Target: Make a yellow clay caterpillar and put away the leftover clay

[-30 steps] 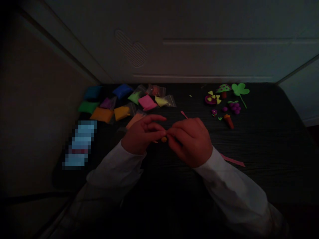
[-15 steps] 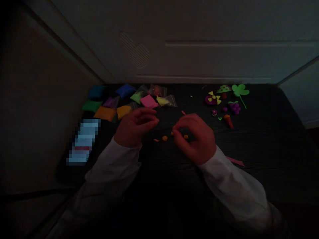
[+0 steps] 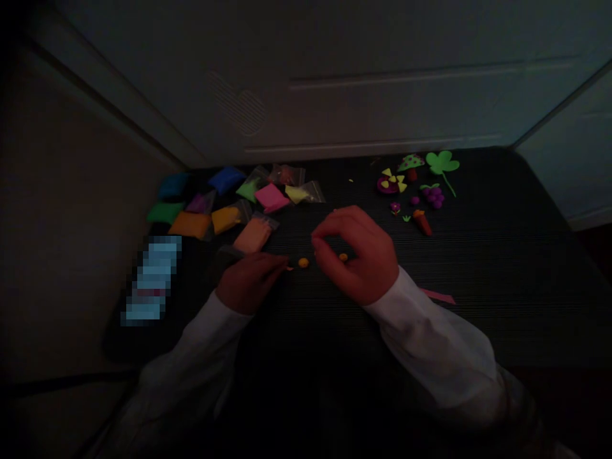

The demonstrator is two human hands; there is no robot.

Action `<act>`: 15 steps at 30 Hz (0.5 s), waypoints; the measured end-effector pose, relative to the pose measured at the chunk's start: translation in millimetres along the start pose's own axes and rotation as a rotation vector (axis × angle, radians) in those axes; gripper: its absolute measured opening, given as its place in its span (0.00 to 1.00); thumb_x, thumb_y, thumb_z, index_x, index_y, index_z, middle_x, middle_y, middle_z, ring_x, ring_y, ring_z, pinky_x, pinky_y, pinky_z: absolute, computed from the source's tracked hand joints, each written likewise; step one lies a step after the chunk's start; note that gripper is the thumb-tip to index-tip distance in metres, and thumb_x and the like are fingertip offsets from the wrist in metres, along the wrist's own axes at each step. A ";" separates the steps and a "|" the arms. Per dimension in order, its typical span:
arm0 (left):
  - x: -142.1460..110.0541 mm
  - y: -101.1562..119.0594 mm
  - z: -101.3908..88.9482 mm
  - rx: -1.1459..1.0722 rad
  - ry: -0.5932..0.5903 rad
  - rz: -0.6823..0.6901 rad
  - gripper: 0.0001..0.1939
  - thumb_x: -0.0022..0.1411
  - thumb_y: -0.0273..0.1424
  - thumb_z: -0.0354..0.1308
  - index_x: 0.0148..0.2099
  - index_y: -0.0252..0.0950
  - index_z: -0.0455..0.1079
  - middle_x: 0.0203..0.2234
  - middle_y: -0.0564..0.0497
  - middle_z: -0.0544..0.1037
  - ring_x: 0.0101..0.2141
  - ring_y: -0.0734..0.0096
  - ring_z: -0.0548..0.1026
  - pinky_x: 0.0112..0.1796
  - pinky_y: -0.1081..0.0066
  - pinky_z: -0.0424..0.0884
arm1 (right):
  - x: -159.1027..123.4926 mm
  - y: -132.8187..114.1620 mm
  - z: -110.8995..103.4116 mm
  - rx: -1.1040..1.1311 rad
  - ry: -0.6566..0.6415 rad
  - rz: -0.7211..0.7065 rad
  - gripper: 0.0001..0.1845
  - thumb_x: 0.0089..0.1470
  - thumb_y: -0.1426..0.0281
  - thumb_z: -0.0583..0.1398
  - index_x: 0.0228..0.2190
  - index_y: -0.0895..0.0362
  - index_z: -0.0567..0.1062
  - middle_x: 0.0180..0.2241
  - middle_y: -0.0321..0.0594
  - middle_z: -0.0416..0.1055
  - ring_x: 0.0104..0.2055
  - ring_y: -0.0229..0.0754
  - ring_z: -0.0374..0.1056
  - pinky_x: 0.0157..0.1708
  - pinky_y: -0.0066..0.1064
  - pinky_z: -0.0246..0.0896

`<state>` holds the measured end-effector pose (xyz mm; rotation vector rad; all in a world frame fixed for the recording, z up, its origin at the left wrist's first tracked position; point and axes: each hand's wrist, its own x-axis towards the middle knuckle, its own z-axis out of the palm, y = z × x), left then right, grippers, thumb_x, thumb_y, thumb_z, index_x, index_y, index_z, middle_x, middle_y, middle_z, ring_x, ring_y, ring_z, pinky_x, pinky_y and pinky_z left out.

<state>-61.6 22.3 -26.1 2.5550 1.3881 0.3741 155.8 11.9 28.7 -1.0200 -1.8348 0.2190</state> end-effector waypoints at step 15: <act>-3.6 1.5 4.3 -0.043 0.068 0.084 0.12 0.59 0.26 0.50 0.45 0.31 0.67 0.32 0.46 0.76 0.35 0.67 0.72 0.38 0.67 0.70 | -1.5 3.1 -1.7 -0.028 0.004 -0.002 0.07 0.46 0.78 0.59 0.30 0.57 0.70 0.28 0.39 0.69 0.34 0.40 0.65 0.35 0.36 0.61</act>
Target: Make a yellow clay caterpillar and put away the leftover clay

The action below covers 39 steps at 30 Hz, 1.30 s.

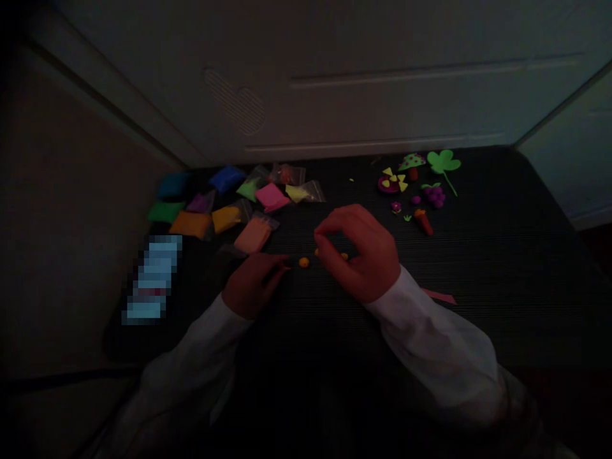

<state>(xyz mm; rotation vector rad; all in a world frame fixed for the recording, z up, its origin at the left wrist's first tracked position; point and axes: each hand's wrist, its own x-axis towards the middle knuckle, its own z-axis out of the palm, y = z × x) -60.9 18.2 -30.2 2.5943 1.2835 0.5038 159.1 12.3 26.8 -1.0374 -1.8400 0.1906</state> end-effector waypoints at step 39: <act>1.6 -3.6 3.5 -0.055 0.113 -0.089 0.11 0.58 0.29 0.51 0.44 0.34 0.69 0.34 0.46 0.77 0.37 0.67 0.74 0.39 0.66 0.71 | 0.6 0.1 1.5 0.025 -0.008 -0.010 0.06 0.46 0.78 0.58 0.29 0.57 0.70 0.28 0.37 0.69 0.34 0.38 0.65 0.36 0.35 0.61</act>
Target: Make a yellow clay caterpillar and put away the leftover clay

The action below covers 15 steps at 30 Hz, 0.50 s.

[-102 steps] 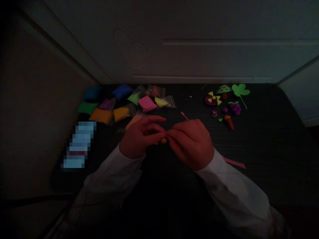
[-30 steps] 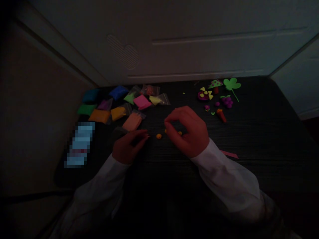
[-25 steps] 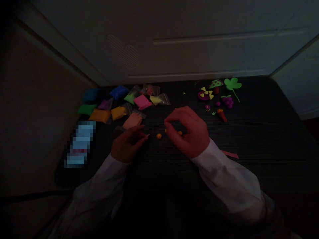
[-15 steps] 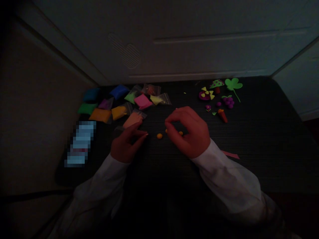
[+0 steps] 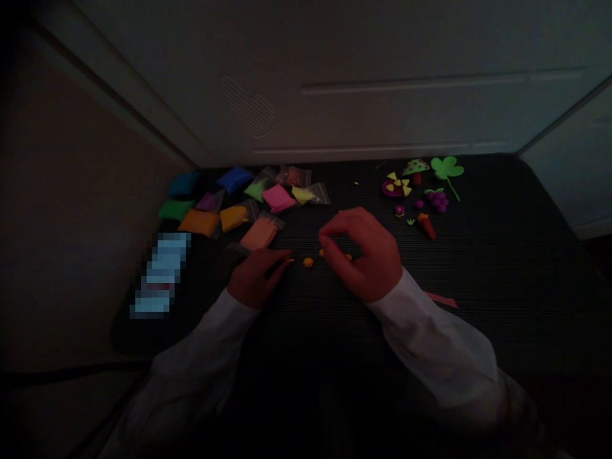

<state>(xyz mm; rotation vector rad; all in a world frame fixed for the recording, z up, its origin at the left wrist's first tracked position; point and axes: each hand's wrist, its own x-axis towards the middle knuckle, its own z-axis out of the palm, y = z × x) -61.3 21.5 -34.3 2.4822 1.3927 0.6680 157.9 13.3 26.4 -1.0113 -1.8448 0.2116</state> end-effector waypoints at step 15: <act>12.8 16.5 -21.5 0.034 0.295 0.108 0.10 0.55 0.28 0.55 0.41 0.32 0.70 0.35 0.45 0.76 0.38 0.67 0.72 0.41 0.65 0.69 | -2.2 0.1 3.5 0.541 0.057 0.340 0.03 0.49 0.73 0.58 0.26 0.55 0.71 0.25 0.34 0.65 0.30 0.36 0.62 0.32 0.31 0.59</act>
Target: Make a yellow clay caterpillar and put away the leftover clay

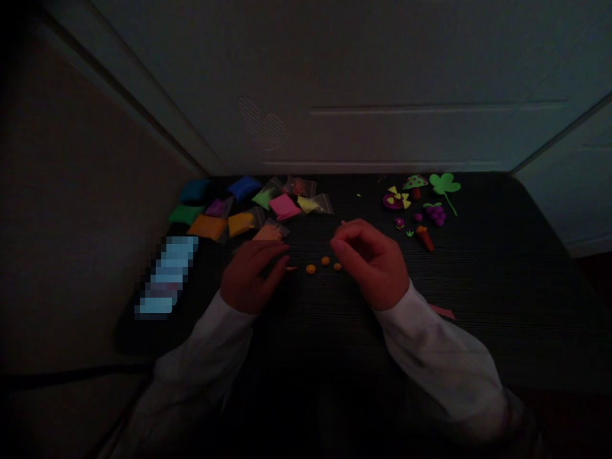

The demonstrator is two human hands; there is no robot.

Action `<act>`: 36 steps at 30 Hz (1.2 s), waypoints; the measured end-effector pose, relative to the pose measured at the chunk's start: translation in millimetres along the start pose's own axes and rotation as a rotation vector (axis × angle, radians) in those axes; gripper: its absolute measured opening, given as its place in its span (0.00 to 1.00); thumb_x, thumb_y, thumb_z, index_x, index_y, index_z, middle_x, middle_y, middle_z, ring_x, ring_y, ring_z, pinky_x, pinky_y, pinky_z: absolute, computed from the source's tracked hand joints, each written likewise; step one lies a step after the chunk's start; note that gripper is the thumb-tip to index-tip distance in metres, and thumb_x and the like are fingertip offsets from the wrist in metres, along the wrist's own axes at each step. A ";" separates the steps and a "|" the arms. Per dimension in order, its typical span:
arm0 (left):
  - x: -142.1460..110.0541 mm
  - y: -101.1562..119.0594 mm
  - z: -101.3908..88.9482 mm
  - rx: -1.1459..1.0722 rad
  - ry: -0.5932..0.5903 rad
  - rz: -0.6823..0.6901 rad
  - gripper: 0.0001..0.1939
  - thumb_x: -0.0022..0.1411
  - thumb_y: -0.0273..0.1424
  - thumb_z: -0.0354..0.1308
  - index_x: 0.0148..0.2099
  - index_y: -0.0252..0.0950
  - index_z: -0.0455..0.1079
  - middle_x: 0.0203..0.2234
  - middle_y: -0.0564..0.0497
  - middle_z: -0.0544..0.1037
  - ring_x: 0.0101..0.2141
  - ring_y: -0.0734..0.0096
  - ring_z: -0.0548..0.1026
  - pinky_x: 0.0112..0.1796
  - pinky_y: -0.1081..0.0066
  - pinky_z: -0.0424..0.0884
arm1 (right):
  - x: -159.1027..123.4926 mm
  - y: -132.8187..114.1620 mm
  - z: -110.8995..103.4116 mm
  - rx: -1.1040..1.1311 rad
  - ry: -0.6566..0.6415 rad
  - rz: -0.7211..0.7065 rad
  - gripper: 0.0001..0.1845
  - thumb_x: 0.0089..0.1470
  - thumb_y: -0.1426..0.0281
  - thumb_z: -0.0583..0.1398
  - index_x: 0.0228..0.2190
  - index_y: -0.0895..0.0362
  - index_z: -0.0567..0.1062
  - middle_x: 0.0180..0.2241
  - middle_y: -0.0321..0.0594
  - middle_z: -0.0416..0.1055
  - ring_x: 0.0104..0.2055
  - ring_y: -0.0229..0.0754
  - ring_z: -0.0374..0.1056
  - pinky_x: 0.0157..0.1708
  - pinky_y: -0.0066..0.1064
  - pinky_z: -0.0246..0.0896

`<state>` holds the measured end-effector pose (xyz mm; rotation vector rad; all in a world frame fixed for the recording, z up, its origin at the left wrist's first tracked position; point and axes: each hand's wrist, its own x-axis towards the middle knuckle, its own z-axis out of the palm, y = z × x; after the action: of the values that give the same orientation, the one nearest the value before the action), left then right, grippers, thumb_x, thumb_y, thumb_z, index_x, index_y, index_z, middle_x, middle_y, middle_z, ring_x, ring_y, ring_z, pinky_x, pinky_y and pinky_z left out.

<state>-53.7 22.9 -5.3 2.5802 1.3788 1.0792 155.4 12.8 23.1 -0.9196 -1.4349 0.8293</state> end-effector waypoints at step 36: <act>41.3 22.6 4.5 -0.342 0.264 0.179 0.14 0.47 0.18 0.58 0.39 0.31 0.69 0.29 0.48 0.76 0.31 0.72 0.72 0.32 0.69 0.70 | 1.0 -3.6 4.0 0.550 -0.020 0.432 0.02 0.48 0.69 0.60 0.25 0.54 0.72 0.23 0.33 0.62 0.26 0.35 0.57 0.28 0.30 0.52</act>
<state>-19.5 41.0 21.8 2.4078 0.9054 1.5736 151.2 12.2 26.5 -0.7960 -0.9467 1.4695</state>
